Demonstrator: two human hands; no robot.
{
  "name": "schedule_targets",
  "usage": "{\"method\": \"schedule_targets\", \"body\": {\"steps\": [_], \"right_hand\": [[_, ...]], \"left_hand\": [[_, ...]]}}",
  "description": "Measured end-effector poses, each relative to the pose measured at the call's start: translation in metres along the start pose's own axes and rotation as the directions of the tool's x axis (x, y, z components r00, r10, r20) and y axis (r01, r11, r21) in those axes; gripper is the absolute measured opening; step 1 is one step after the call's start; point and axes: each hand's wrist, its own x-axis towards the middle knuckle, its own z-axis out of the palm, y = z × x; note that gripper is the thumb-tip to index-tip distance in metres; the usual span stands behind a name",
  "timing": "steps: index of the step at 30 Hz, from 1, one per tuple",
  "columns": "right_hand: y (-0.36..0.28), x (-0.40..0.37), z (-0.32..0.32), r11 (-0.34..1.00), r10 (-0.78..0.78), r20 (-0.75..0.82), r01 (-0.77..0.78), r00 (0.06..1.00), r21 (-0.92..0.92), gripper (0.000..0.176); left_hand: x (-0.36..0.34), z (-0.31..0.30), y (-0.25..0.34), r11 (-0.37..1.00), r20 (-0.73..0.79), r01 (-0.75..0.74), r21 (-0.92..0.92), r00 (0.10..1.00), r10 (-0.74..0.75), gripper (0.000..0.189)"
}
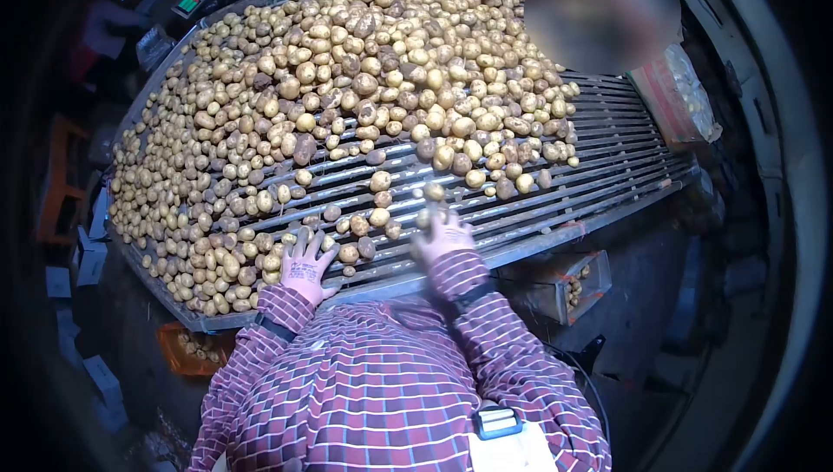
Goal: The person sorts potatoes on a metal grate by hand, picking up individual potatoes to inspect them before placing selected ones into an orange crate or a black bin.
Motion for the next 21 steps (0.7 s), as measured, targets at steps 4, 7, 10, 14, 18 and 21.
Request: {"method": "schedule_targets", "body": {"steps": [4, 7, 10, 14, 18, 21], "right_hand": [[-0.083, -0.002, 0.012, 0.923, -0.328, 0.185, 0.273, 0.926, 0.271, 0.065], [-0.101, -0.002, 0.013, 0.800, -0.548, 0.174, 0.452, 0.818, 0.394, 0.066], [-0.064, 0.026, -0.002, 0.798, -0.476, -0.012, 0.438, 0.879, 0.413, 0.052], [-0.007, 0.096, -0.012, 0.923, -0.252, -0.321, 0.326, 0.913, 0.204, 0.049], [-0.048, 0.127, -0.009, 0.914, -0.373, 0.027, 0.362, 0.928, 0.183, 0.060], [-0.102, 0.117, 0.012, 0.859, -0.509, 0.164, 0.510, 0.845, 0.038, 0.049]], "left_hand": [[-0.003, -0.009, -0.021, 0.970, -0.038, 0.241, 0.012, 0.970, -0.240, 0.078], [-0.025, -0.015, -0.062, 0.873, -0.035, 0.487, -0.001, 0.873, -0.487, 0.083], [-0.074, 0.006, -0.114, 0.827, -0.274, 0.490, -0.275, 0.785, -0.556, 0.078], [-0.139, 0.053, -0.139, 0.671, -0.434, 0.499, -0.548, 0.516, -0.738, 0.063], [-0.161, 0.104, -0.111, 0.604, -0.475, 0.493, -0.626, 0.373, -0.797, 0.051], [-0.146, 0.093, -0.080, 0.607, -0.505, 0.697, -0.383, 0.392, -0.769, 0.048]]}}
